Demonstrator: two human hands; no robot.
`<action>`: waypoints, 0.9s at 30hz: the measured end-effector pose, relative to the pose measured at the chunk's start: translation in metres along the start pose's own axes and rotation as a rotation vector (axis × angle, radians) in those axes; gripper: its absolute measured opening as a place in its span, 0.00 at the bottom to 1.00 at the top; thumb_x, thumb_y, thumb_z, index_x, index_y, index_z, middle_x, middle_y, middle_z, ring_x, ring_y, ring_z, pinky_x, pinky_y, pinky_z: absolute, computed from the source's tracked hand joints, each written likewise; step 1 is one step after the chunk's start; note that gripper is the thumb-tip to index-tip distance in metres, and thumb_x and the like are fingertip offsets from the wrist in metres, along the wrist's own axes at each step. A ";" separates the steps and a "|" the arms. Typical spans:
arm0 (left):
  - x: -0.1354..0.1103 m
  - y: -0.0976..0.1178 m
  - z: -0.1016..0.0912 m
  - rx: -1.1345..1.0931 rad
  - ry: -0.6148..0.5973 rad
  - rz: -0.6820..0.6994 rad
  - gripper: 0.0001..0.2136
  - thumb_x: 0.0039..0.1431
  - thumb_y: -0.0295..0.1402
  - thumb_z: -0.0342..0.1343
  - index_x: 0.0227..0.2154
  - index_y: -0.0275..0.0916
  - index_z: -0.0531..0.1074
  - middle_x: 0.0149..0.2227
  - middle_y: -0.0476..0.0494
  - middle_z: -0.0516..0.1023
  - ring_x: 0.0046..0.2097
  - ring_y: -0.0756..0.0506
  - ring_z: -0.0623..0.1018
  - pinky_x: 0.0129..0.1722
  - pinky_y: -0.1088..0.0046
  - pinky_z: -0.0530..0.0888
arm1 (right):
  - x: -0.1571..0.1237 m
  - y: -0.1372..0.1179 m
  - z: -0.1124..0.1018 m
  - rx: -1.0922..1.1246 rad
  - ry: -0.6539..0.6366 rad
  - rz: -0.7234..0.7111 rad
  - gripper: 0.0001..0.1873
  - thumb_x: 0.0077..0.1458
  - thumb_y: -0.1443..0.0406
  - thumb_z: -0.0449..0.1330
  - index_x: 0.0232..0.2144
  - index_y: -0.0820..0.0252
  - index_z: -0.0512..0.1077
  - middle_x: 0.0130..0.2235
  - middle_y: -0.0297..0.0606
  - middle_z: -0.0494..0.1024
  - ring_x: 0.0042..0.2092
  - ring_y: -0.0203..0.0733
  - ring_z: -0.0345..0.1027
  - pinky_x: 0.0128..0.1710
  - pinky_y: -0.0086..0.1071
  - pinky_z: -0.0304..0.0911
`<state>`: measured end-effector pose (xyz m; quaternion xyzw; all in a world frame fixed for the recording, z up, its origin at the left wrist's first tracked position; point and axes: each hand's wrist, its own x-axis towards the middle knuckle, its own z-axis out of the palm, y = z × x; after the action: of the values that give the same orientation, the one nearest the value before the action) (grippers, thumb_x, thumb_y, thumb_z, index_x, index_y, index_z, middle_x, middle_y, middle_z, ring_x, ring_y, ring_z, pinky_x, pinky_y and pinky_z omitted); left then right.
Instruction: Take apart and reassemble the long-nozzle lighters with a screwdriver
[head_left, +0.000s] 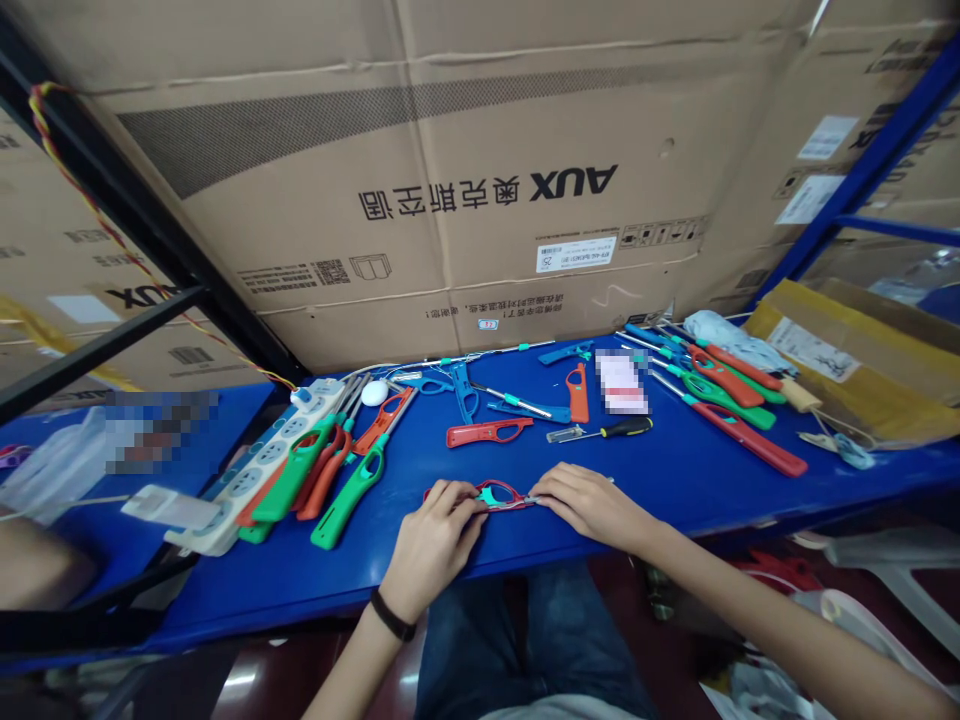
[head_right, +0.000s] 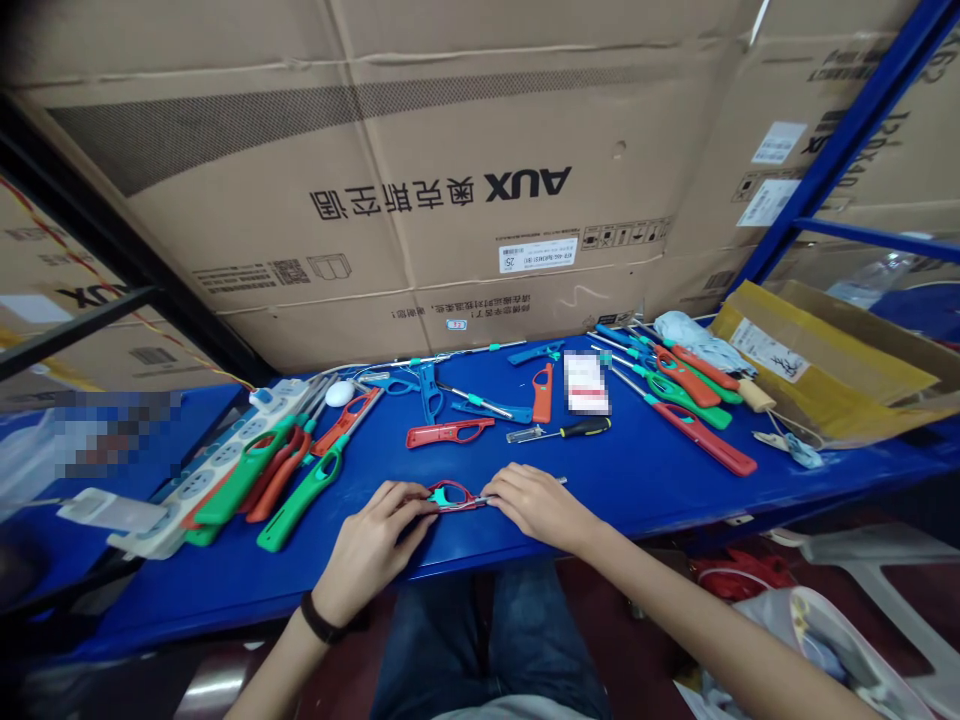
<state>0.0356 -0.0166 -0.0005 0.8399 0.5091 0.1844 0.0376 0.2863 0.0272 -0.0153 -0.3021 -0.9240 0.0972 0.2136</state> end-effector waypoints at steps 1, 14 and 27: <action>0.002 0.002 0.000 0.006 -0.009 -0.019 0.08 0.64 0.33 0.49 0.36 0.42 0.73 0.42 0.46 0.75 0.44 0.46 0.73 0.31 0.76 0.72 | 0.000 0.000 0.000 0.000 -0.002 -0.002 0.11 0.65 0.66 0.49 0.41 0.60 0.71 0.40 0.39 0.77 0.42 0.42 0.70 0.44 0.36 0.66; 0.033 -0.006 -0.025 0.003 -0.290 0.071 0.06 0.59 0.27 0.53 0.31 0.39 0.73 0.40 0.45 0.72 0.41 0.47 0.73 0.34 0.75 0.71 | 0.003 -0.001 -0.002 -0.004 -0.003 -0.003 0.13 0.65 0.65 0.47 0.41 0.60 0.72 0.40 0.40 0.77 0.42 0.42 0.70 0.44 0.36 0.66; 0.044 -0.011 -0.030 -0.033 -0.353 0.174 0.05 0.52 0.25 0.56 0.26 0.39 0.76 0.45 0.46 0.71 0.36 0.50 0.74 0.32 0.78 0.70 | 0.005 -0.003 -0.002 -0.018 0.000 -0.007 0.12 0.64 0.66 0.49 0.40 0.60 0.72 0.39 0.40 0.78 0.41 0.42 0.70 0.43 0.36 0.66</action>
<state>0.0341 0.0235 0.0370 0.8993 0.4170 0.0451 0.1240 0.2824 0.0283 -0.0107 -0.3006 -0.9259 0.0881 0.2113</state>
